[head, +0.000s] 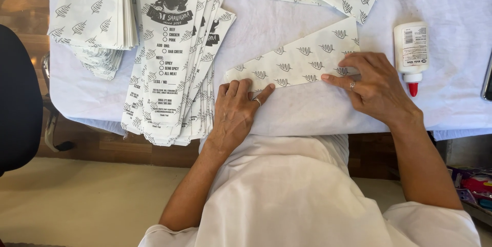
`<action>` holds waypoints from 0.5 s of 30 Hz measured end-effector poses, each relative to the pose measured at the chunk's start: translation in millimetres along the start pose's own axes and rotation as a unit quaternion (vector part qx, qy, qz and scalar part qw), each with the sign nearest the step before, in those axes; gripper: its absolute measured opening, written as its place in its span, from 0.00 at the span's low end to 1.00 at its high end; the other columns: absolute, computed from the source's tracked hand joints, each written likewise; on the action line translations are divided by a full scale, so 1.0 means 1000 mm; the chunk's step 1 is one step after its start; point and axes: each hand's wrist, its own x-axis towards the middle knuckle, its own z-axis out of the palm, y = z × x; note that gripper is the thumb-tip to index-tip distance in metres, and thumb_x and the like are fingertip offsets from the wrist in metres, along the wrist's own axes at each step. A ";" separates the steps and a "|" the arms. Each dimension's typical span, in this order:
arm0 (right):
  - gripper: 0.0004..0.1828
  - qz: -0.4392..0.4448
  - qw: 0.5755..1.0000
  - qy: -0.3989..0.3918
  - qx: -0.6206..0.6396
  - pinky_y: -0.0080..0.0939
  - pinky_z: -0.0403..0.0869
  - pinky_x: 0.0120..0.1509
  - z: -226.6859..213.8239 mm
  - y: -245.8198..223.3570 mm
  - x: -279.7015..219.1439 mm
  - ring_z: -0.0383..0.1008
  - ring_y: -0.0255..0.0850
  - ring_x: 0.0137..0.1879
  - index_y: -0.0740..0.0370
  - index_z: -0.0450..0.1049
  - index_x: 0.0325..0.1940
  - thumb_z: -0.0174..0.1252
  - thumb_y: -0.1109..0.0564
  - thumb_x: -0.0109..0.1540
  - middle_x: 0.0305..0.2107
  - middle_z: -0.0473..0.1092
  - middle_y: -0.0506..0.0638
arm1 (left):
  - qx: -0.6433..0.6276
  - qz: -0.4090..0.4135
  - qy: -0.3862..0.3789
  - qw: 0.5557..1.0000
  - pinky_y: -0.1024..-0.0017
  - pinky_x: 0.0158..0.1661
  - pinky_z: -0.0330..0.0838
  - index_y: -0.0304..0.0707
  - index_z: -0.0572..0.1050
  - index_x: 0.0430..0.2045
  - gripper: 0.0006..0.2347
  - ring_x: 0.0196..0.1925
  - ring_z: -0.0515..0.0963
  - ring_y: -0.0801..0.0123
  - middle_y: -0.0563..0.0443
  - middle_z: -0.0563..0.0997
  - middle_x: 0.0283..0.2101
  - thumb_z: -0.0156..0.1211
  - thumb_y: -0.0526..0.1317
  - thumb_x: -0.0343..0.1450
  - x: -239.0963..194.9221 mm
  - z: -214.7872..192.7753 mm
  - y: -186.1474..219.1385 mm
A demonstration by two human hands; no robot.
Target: Applying liquid glue to paper strips and folding them to assemble packaging
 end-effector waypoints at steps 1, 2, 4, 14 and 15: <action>0.28 0.001 1.000 0.001 -0.001 0.51 0.71 0.58 0.009 0.003 0.003 0.73 0.54 0.58 0.46 0.81 0.59 0.58 0.76 0.65 0.48 0.73 0.55 | 0.000 0.001 0.000 1.000 0.61 0.38 0.63 0.56 0.77 0.58 0.21 0.36 0.67 0.58 0.49 0.68 0.39 0.52 0.26 0.74 0.002 -0.002 0.003; 0.14 0.007 1.000 0.012 0.027 0.53 0.70 0.60 0.018 0.006 0.005 0.73 0.54 0.56 0.51 0.82 0.47 0.59 0.66 0.63 0.46 0.72 0.54 | -0.047 -0.004 0.018 0.999 0.59 0.43 0.66 0.49 0.80 0.53 0.18 0.42 0.71 0.57 0.46 0.72 0.42 0.51 0.26 0.74 0.006 -0.004 0.005; 0.06 0.018 0.998 0.025 0.049 0.55 0.69 0.63 0.027 0.006 0.020 0.73 0.53 0.55 0.55 0.82 0.35 0.60 0.56 0.61 0.43 0.72 0.52 | -0.098 -0.003 0.035 0.995 0.58 0.49 0.68 0.42 0.83 0.47 0.15 0.48 0.74 0.55 0.43 0.76 0.44 0.50 0.26 0.74 0.016 -0.004 0.008; 0.25 0.054 0.992 -0.035 0.107 0.58 0.61 0.72 0.049 0.007 0.051 0.64 0.54 0.67 0.62 0.69 0.50 0.63 0.40 0.64 0.56 0.67 0.53 | -0.045 -0.111 0.054 0.991 0.67 0.31 0.68 0.29 0.77 0.49 0.12 0.31 0.73 0.60 0.44 0.72 0.33 0.56 0.37 0.75 0.057 0.027 0.026; 0.35 0.062 0.993 -0.033 0.092 0.62 0.54 0.78 0.050 0.007 0.051 0.60 0.57 0.72 0.64 0.68 0.63 0.61 0.36 0.64 0.60 0.65 0.55 | -0.018 -0.115 0.043 0.992 0.66 0.32 0.66 0.26 0.74 0.55 0.15 0.32 0.71 0.60 0.43 0.71 0.35 0.52 0.37 0.77 0.058 0.027 0.029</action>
